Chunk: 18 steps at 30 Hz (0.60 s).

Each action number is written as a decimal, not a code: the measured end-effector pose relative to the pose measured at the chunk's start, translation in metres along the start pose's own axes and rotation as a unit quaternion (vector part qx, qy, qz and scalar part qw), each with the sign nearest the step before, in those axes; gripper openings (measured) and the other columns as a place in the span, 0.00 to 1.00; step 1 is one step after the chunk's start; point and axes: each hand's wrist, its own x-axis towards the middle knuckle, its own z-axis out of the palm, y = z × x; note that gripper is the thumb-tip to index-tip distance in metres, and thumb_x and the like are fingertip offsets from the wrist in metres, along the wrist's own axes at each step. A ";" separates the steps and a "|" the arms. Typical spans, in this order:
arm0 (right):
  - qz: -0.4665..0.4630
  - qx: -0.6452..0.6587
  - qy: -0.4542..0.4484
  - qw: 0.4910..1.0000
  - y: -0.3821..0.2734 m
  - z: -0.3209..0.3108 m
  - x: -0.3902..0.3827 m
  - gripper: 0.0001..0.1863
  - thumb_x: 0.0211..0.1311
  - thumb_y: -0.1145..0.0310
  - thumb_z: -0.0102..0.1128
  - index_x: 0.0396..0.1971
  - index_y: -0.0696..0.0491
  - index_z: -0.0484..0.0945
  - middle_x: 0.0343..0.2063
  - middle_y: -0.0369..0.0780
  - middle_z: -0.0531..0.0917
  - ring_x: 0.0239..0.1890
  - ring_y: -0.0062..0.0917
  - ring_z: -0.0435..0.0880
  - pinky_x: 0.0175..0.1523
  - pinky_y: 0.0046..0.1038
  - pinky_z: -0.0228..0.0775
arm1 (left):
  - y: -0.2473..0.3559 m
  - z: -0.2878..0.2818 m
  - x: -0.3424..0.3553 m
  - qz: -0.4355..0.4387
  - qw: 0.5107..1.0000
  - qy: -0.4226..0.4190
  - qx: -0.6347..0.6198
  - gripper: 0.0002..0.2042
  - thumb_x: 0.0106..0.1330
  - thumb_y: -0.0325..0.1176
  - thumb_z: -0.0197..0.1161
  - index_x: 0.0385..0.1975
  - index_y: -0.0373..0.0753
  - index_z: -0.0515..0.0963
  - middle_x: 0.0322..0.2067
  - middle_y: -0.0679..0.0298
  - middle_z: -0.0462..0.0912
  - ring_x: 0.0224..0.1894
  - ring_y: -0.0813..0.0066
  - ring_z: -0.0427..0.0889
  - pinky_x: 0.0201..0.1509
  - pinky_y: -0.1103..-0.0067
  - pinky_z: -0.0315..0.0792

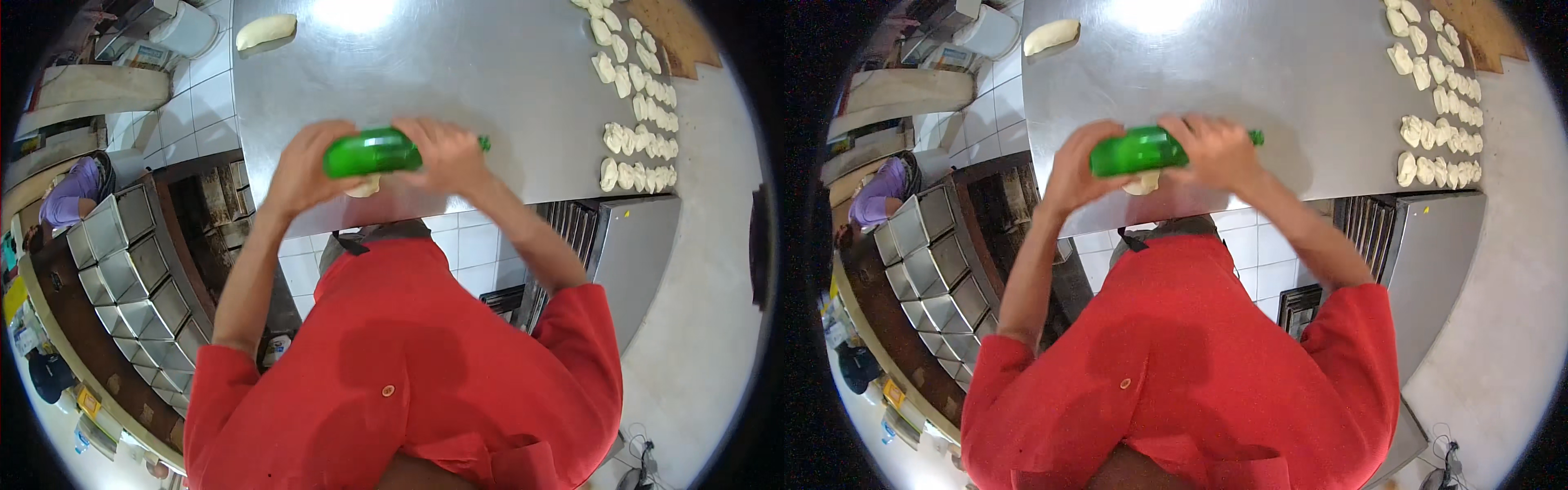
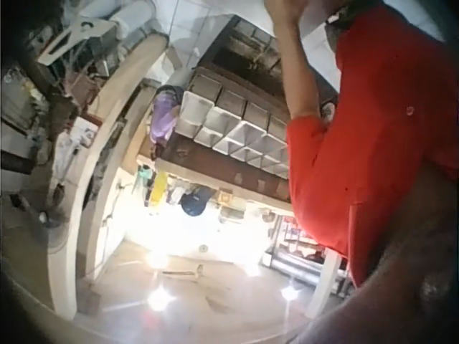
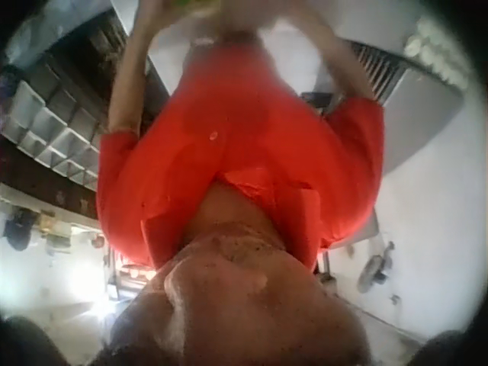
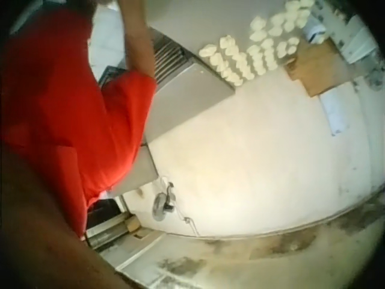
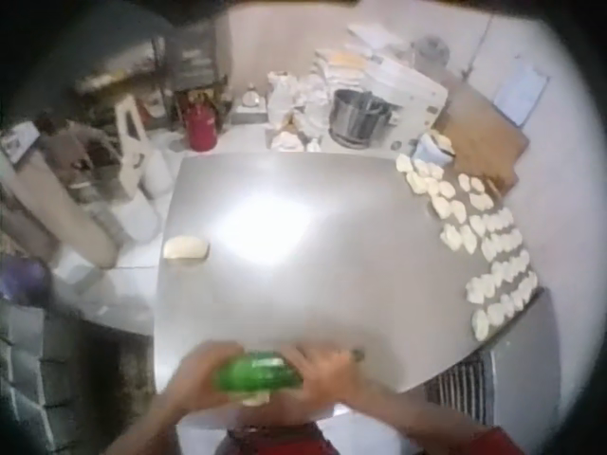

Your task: Preparing and shaping dough pieces, rolling them with a bottle, and placing them into metal bread pans.

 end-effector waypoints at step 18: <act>0.249 0.142 -0.278 0.917 0.048 0.058 0.164 0.54 0.60 0.15 0.35 0.19 0.56 0.85 0.22 0.43 0.86 0.26 0.42 0.84 0.37 0.41 0.77 | -0.113 0.030 0.106 -0.444 0.845 0.258 -0.147 0.19 0.71 0.46 0.58 0.37 0.37 0.90 0.34 0.63 0.91 0.37 0.71 0.84 0.49 0.78 0.75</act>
